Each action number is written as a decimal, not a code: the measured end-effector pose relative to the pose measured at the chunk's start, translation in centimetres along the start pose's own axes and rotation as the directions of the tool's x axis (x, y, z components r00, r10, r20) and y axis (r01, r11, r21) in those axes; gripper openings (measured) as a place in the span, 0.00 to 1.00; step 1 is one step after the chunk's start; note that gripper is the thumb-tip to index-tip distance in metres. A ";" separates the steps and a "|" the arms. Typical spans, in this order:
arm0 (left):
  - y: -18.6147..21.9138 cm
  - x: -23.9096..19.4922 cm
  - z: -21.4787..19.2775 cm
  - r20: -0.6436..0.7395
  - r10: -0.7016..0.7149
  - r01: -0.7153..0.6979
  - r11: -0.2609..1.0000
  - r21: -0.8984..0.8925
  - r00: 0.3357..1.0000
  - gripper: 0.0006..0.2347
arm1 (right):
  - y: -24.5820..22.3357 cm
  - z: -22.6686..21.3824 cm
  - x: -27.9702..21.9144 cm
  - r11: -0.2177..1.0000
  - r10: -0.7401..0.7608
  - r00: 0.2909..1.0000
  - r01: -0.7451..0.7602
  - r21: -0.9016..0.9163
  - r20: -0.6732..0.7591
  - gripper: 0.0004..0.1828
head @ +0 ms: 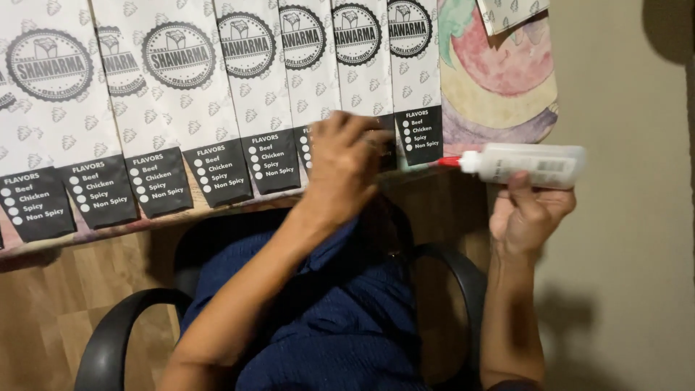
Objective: Assembling paper bags by laying them out, applying glue to the bottom flaps in a batch, and folding them to seal.
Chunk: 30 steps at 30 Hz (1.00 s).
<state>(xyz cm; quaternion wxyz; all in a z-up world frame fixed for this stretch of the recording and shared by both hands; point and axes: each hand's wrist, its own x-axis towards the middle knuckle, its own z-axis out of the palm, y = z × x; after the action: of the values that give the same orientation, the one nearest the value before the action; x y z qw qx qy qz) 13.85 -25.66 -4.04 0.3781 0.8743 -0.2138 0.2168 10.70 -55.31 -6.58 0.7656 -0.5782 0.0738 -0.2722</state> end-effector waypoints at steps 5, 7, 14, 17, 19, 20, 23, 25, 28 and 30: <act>-0.9 -1.2 -2.0 -0.005 0.004 -0.003 0.993 0.119 1.000 0.06 | 2.7 2.1 -1.2 0.985 -0.134 0.979 0.148 -0.085 0.155 0.24; -0.8 -1.5 -2.2 0.008 -0.018 0.017 0.994 0.104 1.000 0.07 | 2.7 3.3 -1.5 0.979 -0.156 0.969 0.177 -0.098 0.190 0.25; -0.4 -1.7 -3.0 0.095 -0.084 0.072 0.991 0.117 0.992 0.13 | 1.7 4.6 -2.4 0.957 -0.096 0.945 0.174 -0.232 0.312 0.26; -0.4 -1.8 -3.2 0.121 -0.090 0.075 0.990 0.120 0.989 0.15 | 0.8 7.0 -3.7 0.946 -0.084 0.938 0.181 -0.268 0.336 0.26; -0.3 -1.7 -3.2 0.125 -0.086 0.071 0.990 0.121 0.988 0.16 | 0.3 8.1 -4.4 0.932 -0.080 0.933 0.195 -0.306 0.350 0.26; -0.2 -1.7 -3.3 0.122 -0.085 0.069 0.989 0.128 0.989 0.16 | 0.3 8.2 -4.6 0.934 -0.055 0.930 0.177 -0.311 0.363 0.26; -0.1 -1.6 -3.2 0.093 -0.080 0.066 0.988 0.141 0.992 0.14 | 0.9 7.1 -4.4 0.933 -0.079 0.934 0.192 -0.304 0.350 0.27; 0.0 -1.6 -3.1 0.066 -0.076 0.066 0.987 0.147 0.995 0.12 | 1.5 5.6 -3.7 0.929 -0.127 0.938 0.227 -0.292 0.323 0.28; 0.2 -1.6 -2.7 0.028 -0.091 0.087 0.987 0.137 0.995 0.10 | 1.7 3.4 -2.5 0.941 -0.148 0.952 0.219 -0.257 0.268 0.27; 0.2 -1.6 -2.2 -0.024 -0.111 0.113 0.982 0.153 0.994 0.08 | 1.3 2.9 -2.0 0.938 -0.188 0.945 0.253 -0.236 0.269 0.27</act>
<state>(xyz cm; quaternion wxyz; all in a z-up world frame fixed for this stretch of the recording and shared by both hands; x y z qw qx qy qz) 11.94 -23.79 -3.41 0.3225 0.9099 -0.1438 0.2177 10.72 -51.65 -7.24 0.6480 -0.7097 -0.0498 -0.2718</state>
